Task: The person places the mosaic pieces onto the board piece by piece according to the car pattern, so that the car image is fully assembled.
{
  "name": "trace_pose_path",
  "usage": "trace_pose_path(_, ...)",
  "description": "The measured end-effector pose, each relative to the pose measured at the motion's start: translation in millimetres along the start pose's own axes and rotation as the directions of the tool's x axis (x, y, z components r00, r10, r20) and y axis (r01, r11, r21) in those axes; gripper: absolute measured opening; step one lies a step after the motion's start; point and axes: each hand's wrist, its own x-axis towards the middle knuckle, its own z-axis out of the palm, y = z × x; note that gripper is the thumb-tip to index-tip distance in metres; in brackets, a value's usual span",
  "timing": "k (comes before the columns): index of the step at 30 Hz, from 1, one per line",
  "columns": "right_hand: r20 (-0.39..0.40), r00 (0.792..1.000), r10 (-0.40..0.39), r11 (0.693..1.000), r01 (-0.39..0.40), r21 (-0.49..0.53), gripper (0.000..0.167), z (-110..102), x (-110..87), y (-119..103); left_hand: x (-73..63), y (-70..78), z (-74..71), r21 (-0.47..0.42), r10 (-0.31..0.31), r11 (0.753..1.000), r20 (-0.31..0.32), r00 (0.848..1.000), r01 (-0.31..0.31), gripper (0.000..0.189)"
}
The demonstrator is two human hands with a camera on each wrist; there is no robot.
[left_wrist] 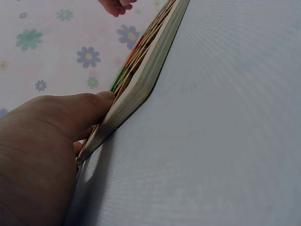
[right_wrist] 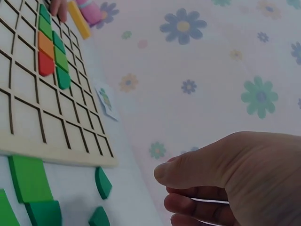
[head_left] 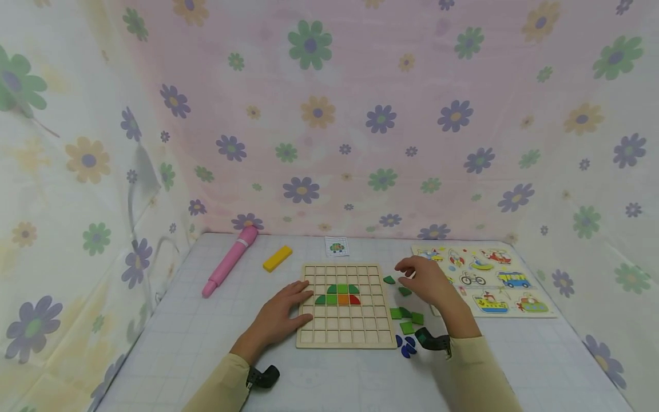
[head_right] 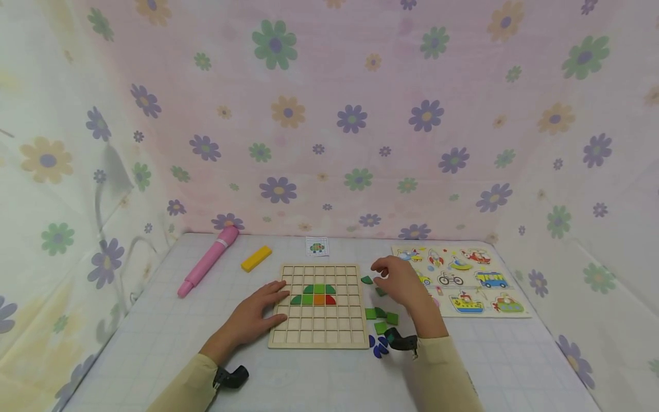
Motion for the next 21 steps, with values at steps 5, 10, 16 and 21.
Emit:
trace_pose_path(5,0.007,0.999,0.048,0.999,-0.048,0.016,0.026,-9,-3.9,9,0.0,0.1,0.3,-0.004,0.002,1.0,-0.003,1.0,-0.002,0.059)
trace_pose_path(10,0.074,0.994,0.084,0.996,-0.085,0.007,0.025,-9,-5.1,17,-0.5,0.0,0.4,-0.008,0.005,1.0,-0.006,1.0,-0.005,0.059)
trace_pose_path(16,0.146,0.98,0.132,0.991,-0.132,-0.012,0.023,-3,-3.8,24,-1.8,-0.2,0.8,-0.024,0.014,1.0,-0.013,1.0,-0.014,0.059)
trace_pose_path(21,0.166,0.971,0.17,0.985,-0.166,-0.033,0.023,4,-1.7,28,-1.2,-0.6,0.7,-0.019,0.018,1.0,-0.015,1.0,-0.018,0.059)
